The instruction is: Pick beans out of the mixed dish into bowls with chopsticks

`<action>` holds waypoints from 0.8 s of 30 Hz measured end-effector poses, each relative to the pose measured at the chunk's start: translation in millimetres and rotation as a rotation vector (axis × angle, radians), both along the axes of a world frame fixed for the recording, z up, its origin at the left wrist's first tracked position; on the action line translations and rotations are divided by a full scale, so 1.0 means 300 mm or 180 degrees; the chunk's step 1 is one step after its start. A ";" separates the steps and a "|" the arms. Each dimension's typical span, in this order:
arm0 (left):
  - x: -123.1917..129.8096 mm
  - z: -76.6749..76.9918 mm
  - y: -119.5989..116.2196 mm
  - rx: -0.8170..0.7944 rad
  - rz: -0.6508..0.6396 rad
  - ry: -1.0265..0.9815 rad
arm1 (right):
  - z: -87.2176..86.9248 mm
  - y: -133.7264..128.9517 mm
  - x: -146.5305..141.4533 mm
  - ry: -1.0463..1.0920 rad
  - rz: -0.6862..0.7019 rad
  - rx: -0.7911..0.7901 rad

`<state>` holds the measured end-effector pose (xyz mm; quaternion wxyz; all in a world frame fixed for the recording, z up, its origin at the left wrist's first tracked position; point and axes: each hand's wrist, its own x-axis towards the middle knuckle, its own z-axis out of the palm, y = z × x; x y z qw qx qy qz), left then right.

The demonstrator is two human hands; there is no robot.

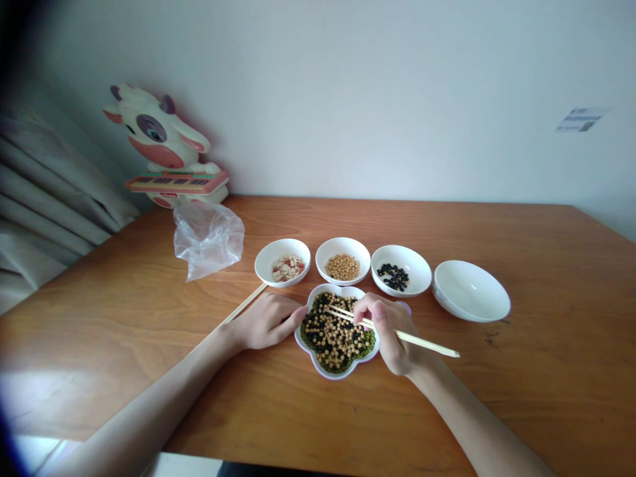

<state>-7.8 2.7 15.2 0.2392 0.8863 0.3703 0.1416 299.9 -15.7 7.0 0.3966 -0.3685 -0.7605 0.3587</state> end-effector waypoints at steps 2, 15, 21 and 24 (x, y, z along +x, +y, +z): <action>0.000 0.002 0.000 -0.0018 -0.0007 -0.0010 | 0.006 0.001 0.003 -0.0005 -0.0003 0.0002; 0.003 0.009 -0.001 -0.0105 -0.0039 -0.0062 | 0.007 0.000 -0.002 0.0172 -0.0058 -0.0046; 0.002 0.005 -0.001 -0.0085 -0.0015 0.0000 | -0.001 0.003 -0.005 0.0067 -0.0032 -0.0081; 0.003 0.007 -0.003 -0.0087 -0.0003 0.0042 | -0.004 0.001 -0.008 0.0008 -0.0055 -0.0061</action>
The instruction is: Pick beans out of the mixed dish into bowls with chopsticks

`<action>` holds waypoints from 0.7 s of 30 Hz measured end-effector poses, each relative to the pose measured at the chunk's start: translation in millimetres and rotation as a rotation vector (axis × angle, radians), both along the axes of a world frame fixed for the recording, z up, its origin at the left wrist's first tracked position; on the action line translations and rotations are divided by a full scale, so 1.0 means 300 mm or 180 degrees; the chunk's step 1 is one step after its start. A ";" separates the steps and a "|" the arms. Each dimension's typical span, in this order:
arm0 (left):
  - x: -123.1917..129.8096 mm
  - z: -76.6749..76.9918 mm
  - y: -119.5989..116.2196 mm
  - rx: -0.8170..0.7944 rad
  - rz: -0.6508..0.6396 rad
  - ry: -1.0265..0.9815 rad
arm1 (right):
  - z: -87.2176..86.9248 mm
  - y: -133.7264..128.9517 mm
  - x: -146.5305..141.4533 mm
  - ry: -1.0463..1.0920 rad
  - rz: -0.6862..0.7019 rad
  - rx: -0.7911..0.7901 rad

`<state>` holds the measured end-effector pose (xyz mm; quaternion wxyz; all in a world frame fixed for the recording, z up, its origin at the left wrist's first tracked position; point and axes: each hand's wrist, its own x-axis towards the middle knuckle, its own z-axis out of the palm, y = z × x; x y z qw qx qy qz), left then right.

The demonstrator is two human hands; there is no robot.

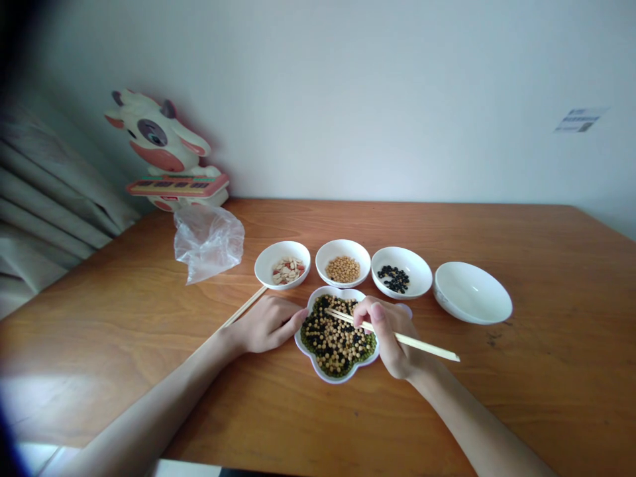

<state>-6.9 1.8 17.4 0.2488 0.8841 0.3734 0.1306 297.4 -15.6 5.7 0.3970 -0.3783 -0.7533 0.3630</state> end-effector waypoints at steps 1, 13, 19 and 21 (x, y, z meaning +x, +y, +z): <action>0.000 0.000 0.000 0.0000 0.0002 0.0001 | 0.000 -0.001 -0.001 -0.0005 0.0003 0.0003; 0.003 0.007 0.001 0.0028 -0.0010 0.0006 | 0.013 -0.007 0.000 0.0006 0.0013 -0.0021; -0.001 0.000 0.003 0.0012 -0.0026 0.0013 | 0.018 -0.005 -0.007 0.0080 0.0093 -0.0014; -0.001 -0.003 0.005 0.0001 -0.0040 0.0014 | 0.020 -0.007 -0.008 0.0078 0.0073 -0.0016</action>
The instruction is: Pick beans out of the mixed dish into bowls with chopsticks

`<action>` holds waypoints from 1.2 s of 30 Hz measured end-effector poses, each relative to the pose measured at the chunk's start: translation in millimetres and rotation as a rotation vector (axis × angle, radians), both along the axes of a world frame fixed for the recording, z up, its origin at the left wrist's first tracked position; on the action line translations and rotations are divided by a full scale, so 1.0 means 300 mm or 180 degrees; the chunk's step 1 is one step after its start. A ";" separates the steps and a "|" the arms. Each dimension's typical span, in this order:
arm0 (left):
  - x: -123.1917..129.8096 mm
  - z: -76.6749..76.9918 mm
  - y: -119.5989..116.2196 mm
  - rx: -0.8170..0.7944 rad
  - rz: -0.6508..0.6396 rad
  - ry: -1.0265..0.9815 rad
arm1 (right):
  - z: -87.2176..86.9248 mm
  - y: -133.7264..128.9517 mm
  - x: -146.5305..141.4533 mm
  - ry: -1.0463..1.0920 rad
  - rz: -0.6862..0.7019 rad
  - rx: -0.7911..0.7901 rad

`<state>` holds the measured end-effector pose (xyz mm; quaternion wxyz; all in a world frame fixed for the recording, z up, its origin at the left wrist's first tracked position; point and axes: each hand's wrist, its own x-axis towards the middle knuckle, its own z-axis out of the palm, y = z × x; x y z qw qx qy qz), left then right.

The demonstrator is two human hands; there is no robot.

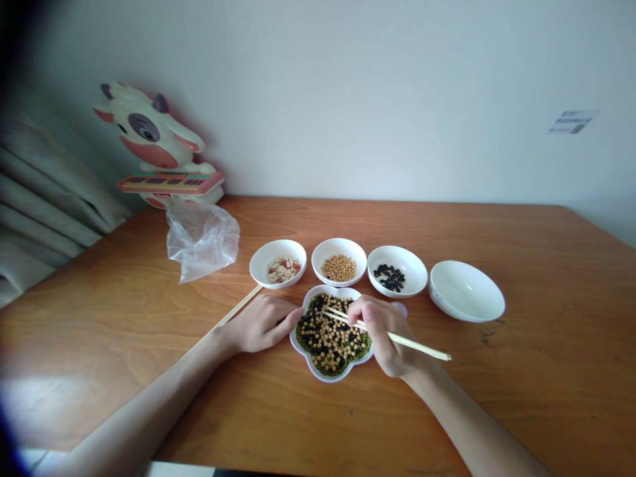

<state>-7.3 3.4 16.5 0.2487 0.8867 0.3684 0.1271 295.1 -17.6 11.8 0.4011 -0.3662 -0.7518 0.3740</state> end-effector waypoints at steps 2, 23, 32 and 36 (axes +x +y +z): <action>-0.001 -0.001 0.002 -0.0011 -0.0003 -0.0001 | 0.000 0.000 0.002 0.0019 -0.0035 0.0023; 0.000 0.007 -0.004 0.0010 -0.0006 0.0006 | -0.007 0.003 0.015 -0.0005 0.0010 0.0037; 0.002 0.008 -0.002 0.0011 -0.0027 -0.0053 | -0.016 0.002 0.013 -0.0085 0.0020 0.0054; 0.001 0.006 -0.003 0.0033 -0.0025 -0.0046 | -0.021 0.002 0.008 -0.0106 0.0036 0.0092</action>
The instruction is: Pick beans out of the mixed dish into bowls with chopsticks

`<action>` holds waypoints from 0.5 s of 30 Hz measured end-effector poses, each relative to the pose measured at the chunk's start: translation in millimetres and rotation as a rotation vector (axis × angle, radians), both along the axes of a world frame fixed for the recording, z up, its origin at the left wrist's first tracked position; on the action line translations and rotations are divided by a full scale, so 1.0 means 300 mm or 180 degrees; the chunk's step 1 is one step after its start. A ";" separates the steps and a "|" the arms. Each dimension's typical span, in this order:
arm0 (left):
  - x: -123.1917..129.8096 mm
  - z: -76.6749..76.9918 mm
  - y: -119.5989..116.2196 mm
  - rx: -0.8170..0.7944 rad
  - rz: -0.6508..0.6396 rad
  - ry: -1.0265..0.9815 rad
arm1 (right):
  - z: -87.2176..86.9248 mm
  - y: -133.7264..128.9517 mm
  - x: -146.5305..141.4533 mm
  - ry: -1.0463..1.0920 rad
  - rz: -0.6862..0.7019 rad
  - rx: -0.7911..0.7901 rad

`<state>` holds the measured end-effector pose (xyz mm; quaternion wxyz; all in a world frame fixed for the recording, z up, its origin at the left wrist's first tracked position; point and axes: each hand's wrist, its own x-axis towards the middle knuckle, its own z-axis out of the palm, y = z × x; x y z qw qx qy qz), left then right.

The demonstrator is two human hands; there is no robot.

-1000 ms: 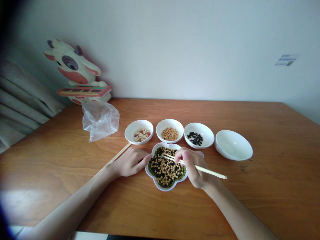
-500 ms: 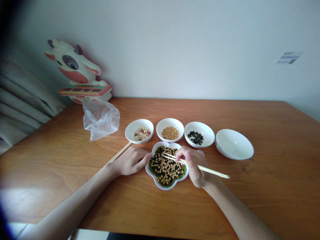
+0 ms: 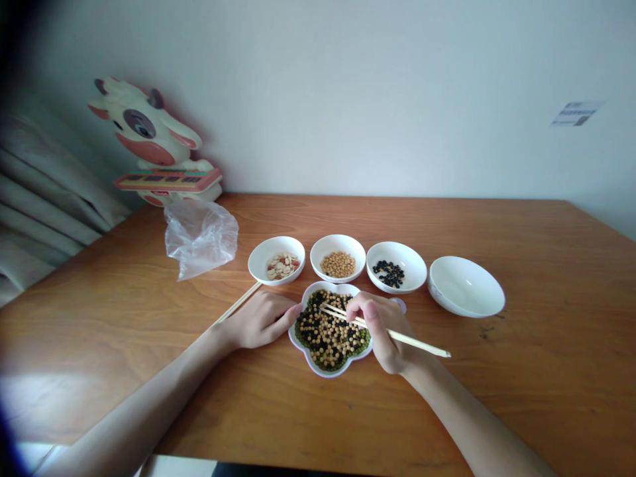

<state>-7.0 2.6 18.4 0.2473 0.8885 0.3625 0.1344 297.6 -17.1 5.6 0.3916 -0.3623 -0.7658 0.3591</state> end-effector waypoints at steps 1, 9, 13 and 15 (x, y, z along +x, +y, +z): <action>0.000 0.000 0.000 -0.0002 0.0002 -0.0001 | 0.001 0.000 -0.002 0.0002 0.0007 0.0023; 0.000 0.000 0.000 -0.0027 -0.0001 -0.0044 | 0.027 -0.005 -0.011 -0.0092 -0.0103 0.0082; -0.001 0.000 0.000 -0.0054 -0.0033 -0.0090 | 0.025 -0.002 -0.005 -0.0051 -0.0147 0.0162; -0.001 0.001 0.000 -0.0074 -0.0030 -0.0088 | 0.035 0.000 0.007 0.0044 -0.0158 0.0107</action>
